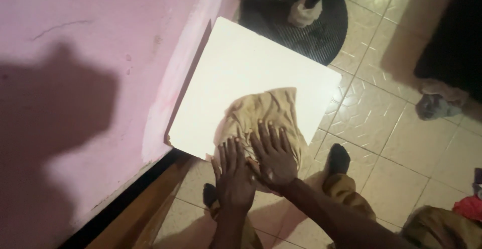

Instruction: Cleaning a chair and a white board with a cloth before organizing clothes on a bed.

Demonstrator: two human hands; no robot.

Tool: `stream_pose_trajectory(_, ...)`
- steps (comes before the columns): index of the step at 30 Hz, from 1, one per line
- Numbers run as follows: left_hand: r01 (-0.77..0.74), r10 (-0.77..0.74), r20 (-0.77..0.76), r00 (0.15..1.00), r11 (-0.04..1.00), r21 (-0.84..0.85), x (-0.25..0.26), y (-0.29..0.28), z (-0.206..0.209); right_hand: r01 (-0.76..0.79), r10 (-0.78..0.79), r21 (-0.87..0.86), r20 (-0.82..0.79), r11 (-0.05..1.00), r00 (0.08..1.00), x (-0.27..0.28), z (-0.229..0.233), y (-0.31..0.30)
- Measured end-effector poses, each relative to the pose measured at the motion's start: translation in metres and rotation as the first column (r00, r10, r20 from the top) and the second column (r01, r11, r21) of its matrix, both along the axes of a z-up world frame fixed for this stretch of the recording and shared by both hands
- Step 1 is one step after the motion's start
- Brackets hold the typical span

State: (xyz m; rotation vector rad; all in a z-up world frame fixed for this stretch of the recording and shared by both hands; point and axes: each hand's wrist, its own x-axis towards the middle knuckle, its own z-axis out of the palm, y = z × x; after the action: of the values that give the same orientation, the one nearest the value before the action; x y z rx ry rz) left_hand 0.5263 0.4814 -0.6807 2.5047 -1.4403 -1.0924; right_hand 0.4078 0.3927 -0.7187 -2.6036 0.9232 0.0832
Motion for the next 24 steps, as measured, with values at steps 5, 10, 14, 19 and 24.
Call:
stream_pose_trajectory(5,-0.188,0.182,-0.053,0.982,0.969,-0.159,0.034,0.016,-0.018,-0.092,0.092,-0.004,-0.003,0.996,0.996,0.048,-0.008,-0.007)
stream_pose_trajectory(10,-0.115,0.157,0.171,0.973,0.966,-0.231,0.073,0.022,-0.034,-0.137,0.136,0.017,0.036,0.990,0.990,0.097,-0.005,-0.014)
stream_pose_trajectory(14,-0.093,0.146,0.229,0.962,0.970,-0.227,0.101,0.019,-0.036,-0.156,0.154,0.040,0.058,0.987,0.986,0.128,-0.010,-0.017)
stream_pose_trajectory(19,-0.157,0.175,0.169,0.970,0.981,-0.110,0.107,0.009,-0.034,-0.168,0.166,0.060,0.029,0.984,0.986,0.135,-0.011,-0.021)
stream_pose_trajectory(24,-0.216,0.255,0.170,0.952,0.951,-0.221,0.082,0.010,-0.046,-0.170,0.163,0.085,0.086,0.982,0.983,0.115,-0.007,-0.026)
